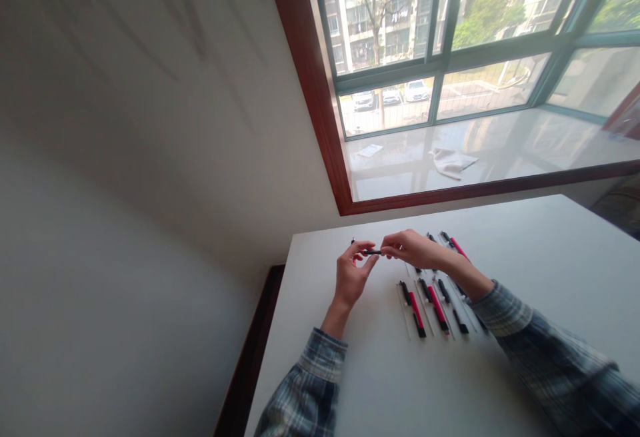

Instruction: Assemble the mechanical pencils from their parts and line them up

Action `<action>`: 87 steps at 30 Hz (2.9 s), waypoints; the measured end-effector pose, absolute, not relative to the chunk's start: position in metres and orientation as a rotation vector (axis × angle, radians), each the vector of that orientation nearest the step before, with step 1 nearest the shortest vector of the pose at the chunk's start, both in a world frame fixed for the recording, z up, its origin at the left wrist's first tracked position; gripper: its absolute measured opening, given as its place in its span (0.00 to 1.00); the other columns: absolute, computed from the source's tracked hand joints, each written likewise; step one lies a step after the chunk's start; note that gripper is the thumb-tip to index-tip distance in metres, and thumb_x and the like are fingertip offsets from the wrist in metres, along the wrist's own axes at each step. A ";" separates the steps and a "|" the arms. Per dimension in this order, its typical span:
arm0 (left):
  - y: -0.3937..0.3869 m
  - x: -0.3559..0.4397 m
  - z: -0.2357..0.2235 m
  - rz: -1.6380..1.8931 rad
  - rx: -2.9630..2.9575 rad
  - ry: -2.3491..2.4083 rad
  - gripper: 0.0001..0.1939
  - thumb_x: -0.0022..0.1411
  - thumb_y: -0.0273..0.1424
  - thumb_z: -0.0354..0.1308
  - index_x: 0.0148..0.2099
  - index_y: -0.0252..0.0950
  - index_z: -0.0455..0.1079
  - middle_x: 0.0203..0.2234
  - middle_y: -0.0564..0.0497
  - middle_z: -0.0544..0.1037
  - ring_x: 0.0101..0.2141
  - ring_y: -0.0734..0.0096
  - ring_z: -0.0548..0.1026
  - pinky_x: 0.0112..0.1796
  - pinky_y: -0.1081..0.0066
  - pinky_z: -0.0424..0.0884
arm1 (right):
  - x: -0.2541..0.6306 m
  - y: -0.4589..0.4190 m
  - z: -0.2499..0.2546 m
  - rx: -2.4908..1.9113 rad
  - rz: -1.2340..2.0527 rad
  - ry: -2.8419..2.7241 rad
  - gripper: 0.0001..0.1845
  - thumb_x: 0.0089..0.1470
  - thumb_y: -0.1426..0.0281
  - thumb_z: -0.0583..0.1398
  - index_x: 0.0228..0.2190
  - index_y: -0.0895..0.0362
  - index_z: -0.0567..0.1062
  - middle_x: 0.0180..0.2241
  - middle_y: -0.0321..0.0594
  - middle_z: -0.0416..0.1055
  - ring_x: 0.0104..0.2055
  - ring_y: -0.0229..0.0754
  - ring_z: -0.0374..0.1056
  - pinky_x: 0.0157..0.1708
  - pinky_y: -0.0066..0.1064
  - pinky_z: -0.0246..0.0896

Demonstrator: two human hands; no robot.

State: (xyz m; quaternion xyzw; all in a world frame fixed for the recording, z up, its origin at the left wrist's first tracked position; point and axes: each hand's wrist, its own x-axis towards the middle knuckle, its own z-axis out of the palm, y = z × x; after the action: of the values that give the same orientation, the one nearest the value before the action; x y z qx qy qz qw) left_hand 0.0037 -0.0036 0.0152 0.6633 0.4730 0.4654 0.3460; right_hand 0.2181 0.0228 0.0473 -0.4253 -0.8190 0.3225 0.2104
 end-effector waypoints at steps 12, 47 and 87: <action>0.001 0.005 0.008 1.218 1.375 1.035 0.14 0.58 0.36 0.68 0.43 0.36 0.73 0.35 0.48 0.81 0.36 0.67 0.80 0.41 0.66 0.76 | 0.227 0.028 0.041 -1.183 0.844 -2.283 0.14 0.63 0.59 0.61 0.46 0.52 0.79 0.41 0.41 0.81 0.40 0.46 0.76 0.40 0.35 0.68; 0.003 0.004 0.009 1.211 1.175 1.089 0.20 0.54 0.38 0.72 0.46 0.34 0.74 0.36 0.46 0.81 0.33 0.68 0.79 0.39 0.66 0.74 | 0.242 0.021 0.049 -1.327 0.491 -2.513 0.53 0.47 0.70 0.71 0.69 0.48 0.57 0.59 0.49 0.69 0.62 0.60 0.65 0.58 0.49 0.65; 0.005 0.000 0.003 1.163 1.060 1.051 0.20 0.51 0.36 0.74 0.45 0.33 0.82 0.39 0.44 0.84 0.39 0.62 0.78 0.46 0.63 0.72 | 0.247 0.027 0.055 -1.589 0.245 -2.400 0.05 0.59 0.72 0.65 0.35 0.53 0.82 0.35 0.41 0.81 0.36 0.46 0.76 0.33 0.33 0.65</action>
State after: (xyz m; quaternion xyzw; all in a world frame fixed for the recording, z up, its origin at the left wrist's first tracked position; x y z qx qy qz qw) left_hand -0.0004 0.0048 0.0028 0.4543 0.4505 0.4986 0.5848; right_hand 0.2469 0.0271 0.0549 -0.5457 -0.8242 0.0841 0.1262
